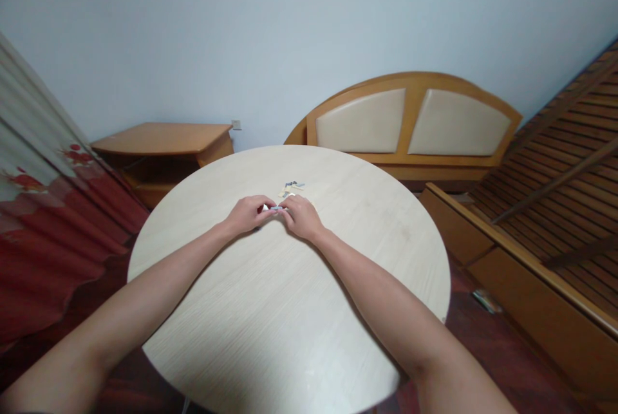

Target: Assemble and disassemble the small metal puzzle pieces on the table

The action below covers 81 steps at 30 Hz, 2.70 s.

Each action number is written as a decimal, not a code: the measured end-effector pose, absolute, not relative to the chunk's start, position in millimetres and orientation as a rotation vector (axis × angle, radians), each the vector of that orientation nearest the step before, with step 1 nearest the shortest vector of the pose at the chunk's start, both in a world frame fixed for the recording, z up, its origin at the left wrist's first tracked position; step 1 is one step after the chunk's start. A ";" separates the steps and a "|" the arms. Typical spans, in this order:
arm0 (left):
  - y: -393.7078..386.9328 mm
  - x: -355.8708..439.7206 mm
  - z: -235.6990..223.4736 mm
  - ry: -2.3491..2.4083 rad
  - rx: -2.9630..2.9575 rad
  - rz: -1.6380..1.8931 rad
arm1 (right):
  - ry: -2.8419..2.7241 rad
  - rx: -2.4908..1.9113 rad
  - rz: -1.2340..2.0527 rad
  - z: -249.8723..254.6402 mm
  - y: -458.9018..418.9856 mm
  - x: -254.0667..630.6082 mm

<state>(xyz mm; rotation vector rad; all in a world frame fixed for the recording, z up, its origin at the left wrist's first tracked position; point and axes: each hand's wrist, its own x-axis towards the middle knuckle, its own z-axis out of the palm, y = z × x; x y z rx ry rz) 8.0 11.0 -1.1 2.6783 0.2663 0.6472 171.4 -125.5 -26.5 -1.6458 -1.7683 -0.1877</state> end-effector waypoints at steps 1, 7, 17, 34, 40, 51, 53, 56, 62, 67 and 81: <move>10.4 8.1 -0.7 0.256 2.680 0.646 | -1.774 -1.644 -0.193 -25.9 -125.6 171.4; 7.4 7.9 1.6 0.257 2.682 0.640 | -1.772 -1.692 -0.209 -24.6 -126.0 171.5; 7.5 7.2 1.7 0.269 2.669 0.657 | -1.741 -1.731 -0.229 -23.1 -127.3 170.8; 11.3 8.0 -3.1 0.277 2.672 0.734 | -1.740 -1.766 -0.262 -22.3 -128.2 172.4; 11.3 7.7 -4.2 0.198 2.645 0.832 | -1.760 -1.752 -0.269 -24.5 -126.7 174.5; 7.9 6.7 -1.5 0.090 2.615 0.872 | -1.687 -1.688 -0.271 -27.5 -126.4 175.5; 8.5 6.6 -1.9 0.092 2.615 0.873 | -1.658 -1.672 -0.275 -28.1 -126.0 175.6; 9.0 6.2 -2.3 0.093 2.617 0.865 | -1.634 -1.642 -0.255 -28.8 -125.4 176.2; 9.2 5.9 -3.0 0.101 2.659 0.800 | -1.685 -1.577 -0.200 -27.6 -127.0 176.1; 8.9 5.6 -2.9 0.082 2.675 0.758 | -1.723 -1.509 -0.173 -24.8 -128.7 174.4; 10.2 5.5 -4.4 0.106 2.655 0.734 | -1.684 -1.494 -0.162 -26.8 -127.6 175.0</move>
